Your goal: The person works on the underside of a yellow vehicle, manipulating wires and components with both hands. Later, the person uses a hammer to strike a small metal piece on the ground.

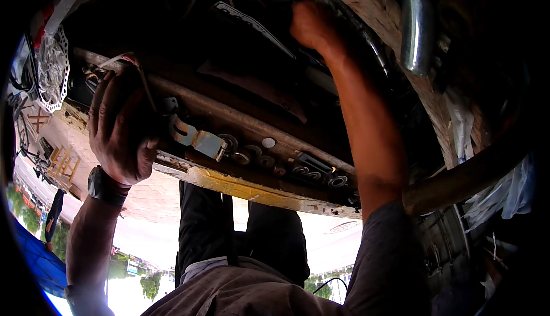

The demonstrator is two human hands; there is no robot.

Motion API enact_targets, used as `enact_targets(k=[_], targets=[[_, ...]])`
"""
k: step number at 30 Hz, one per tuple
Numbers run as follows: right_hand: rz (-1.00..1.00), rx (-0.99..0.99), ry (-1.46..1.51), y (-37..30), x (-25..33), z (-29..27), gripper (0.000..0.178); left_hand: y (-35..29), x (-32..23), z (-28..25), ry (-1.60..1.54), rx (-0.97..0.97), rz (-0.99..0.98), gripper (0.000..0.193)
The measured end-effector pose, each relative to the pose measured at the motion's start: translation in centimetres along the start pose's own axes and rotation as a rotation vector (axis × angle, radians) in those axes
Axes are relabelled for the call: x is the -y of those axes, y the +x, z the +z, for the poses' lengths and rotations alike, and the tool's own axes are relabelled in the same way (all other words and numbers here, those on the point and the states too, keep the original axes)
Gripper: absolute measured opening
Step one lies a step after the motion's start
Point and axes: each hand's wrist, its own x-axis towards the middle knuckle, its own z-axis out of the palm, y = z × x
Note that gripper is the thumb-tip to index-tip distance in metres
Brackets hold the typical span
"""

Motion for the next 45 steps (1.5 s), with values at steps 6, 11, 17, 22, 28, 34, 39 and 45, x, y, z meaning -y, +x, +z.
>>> enact_targets(k=[6,11,17,22,28,34,39,45], targets=[[0.048,0.046,0.16,-1.1,0.5,-2.2,0.034,0.1,-0.1,0.0,0.002,-0.008,-0.002,0.069],[-0.009,0.042,0.179,-1.8,1.0,-3.1,0.041,0.1,0.0,0.0,-0.007,-0.027,-0.008,0.068],[-0.06,0.158,0.28,-2.1,1.4,-4.8,0.04,0.1,-0.1,-0.1,0.006,-0.017,-0.008,0.067],[0.03,0.162,0.295,-3.1,2.0,-5.5,0.043,0.1,0.0,0.0,0.003,-0.031,0.003,0.066],[-0.01,0.133,0.295,-3.5,2.9,-7.0,0.044,-0.1,0.2,0.1,0.021,-0.025,0.018,0.066],[-0.047,0.087,0.309,-3.8,0.8,-6.1,0.034,0.1,0.0,0.1,0.006,0.002,0.003,0.071],[-0.006,0.171,0.36,-5.2,1.9,-7.0,0.032,0.1,-0.1,0.1,0.009,0.006,0.0,0.071],[0.099,0.252,0.571,-6.1,0.6,-7.0,0.034,-0.1,0.0,0.1,0.015,0.007,0.007,0.07]])
